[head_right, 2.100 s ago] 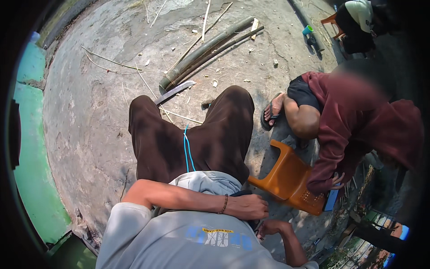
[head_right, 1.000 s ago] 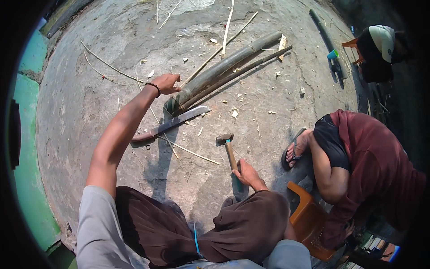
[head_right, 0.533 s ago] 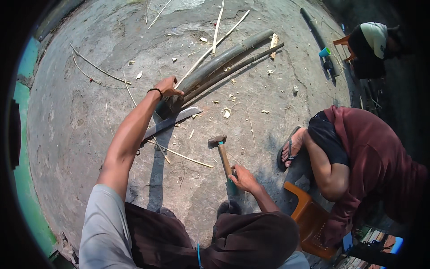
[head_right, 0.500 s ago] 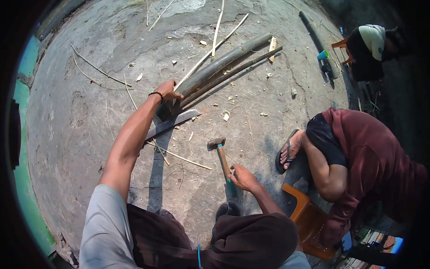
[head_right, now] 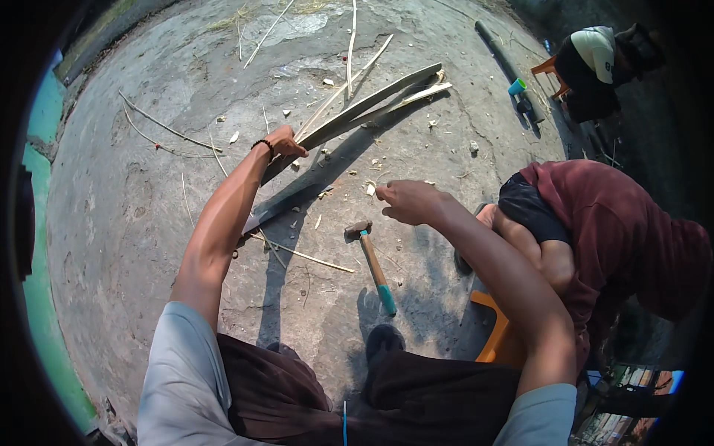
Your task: The person splits pieces of bamboo into strips using a machete and a hammer, striking the blade into the bamboo stalks to divide them.
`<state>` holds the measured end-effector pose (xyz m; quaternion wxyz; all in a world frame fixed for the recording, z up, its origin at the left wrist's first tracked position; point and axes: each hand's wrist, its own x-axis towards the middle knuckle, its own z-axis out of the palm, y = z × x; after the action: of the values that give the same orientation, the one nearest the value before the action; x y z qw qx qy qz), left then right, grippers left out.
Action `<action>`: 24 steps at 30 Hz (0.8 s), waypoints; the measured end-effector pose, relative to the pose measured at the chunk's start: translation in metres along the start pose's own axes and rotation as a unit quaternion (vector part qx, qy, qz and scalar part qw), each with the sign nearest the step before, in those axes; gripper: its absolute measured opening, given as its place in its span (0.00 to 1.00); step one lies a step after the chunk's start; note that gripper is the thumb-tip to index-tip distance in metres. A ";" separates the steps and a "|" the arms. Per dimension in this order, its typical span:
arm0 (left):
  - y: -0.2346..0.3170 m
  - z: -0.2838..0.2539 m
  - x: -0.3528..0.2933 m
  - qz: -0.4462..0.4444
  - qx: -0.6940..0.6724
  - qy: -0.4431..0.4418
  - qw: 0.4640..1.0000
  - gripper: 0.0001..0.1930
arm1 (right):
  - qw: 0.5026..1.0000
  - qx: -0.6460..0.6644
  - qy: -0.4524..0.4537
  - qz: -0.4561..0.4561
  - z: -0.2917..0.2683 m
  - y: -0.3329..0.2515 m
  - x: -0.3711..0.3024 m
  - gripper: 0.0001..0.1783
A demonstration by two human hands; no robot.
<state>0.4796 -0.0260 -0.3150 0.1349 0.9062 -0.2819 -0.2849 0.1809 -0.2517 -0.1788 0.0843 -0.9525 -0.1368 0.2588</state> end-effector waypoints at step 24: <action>0.033 0.010 -0.121 0.013 -0.333 -0.342 0.879 0.20 | 0.274 0.895 0.352 -0.010 0.185 -0.156 0.103 0.20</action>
<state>0.3773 0.0179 -0.2562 0.3274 0.6504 -0.2112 -0.6520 0.1372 -0.0560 -0.3488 0.9262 -0.2754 0.2138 -0.1432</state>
